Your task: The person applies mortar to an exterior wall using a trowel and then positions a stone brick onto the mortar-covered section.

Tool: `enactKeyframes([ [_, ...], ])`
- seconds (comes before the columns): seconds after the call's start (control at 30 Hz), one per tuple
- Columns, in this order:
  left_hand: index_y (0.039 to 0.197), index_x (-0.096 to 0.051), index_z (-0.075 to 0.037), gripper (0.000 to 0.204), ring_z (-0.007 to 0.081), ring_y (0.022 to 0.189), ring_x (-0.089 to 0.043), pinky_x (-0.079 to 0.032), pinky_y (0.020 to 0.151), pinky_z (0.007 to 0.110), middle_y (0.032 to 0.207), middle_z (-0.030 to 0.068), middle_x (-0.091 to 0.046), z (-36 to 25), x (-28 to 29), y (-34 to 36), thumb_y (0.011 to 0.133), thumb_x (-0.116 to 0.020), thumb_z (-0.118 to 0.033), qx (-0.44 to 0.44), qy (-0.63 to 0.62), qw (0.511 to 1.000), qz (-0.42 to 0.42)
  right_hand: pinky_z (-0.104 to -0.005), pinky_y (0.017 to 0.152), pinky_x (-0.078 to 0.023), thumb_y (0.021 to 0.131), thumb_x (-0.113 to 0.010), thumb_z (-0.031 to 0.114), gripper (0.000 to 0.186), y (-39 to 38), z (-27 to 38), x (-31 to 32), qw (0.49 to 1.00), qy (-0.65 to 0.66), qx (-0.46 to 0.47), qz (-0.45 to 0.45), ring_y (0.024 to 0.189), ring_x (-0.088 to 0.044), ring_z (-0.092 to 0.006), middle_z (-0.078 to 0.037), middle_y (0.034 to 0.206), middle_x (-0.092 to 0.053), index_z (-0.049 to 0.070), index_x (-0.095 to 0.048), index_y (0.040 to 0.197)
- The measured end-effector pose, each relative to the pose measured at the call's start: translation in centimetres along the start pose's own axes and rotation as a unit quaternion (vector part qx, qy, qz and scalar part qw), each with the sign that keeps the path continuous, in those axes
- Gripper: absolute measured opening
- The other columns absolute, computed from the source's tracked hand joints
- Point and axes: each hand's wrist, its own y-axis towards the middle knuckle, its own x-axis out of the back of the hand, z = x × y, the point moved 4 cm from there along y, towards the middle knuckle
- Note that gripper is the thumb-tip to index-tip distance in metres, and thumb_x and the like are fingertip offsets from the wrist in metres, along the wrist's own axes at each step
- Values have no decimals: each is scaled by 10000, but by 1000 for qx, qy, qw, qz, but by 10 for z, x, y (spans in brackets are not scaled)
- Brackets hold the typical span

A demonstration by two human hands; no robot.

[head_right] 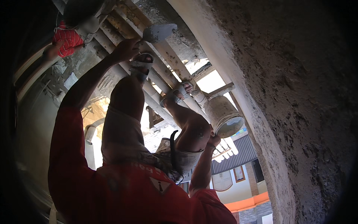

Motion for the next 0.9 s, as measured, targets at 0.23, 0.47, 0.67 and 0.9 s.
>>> enactKeyframes([
  [0.23,1201,-537,5,467,375,929,-628,-505,807,435,966,226,-644,-53,-75,84,778,-660,-148,-186,85,973,102,-198,420,-408,882,-374,129,346,32,-75,84,988,113,46,-94,651,-572,-161,-284,1218,-537,7,-509,1177],
  [0.47,1009,-547,3,340,393,847,-621,-488,747,469,861,212,-624,-89,-150,121,729,-678,-139,-294,115,918,241,-192,397,-400,865,-373,110,373,61,-157,135,961,222,67,-152,625,-568,-161,-345,1215,-506,-14,-488,1198],
  [0.67,1012,-551,16,337,402,864,-610,-477,751,458,876,229,-614,-85,-177,132,732,-675,-126,-319,113,902,266,-187,378,-392,850,-373,93,399,83,-216,164,930,312,74,-177,603,-564,-162,-397,1213,-479,-32,-469,1216],
  [0.9,1104,-559,37,424,418,891,-618,-488,769,454,931,253,-630,-94,-208,133,732,-668,-133,-296,122,886,335,-181,355,-384,832,-372,73,431,67,-246,241,888,407,92,-192,577,-559,-162,-458,1211,-447,-53,-448,1237],
])
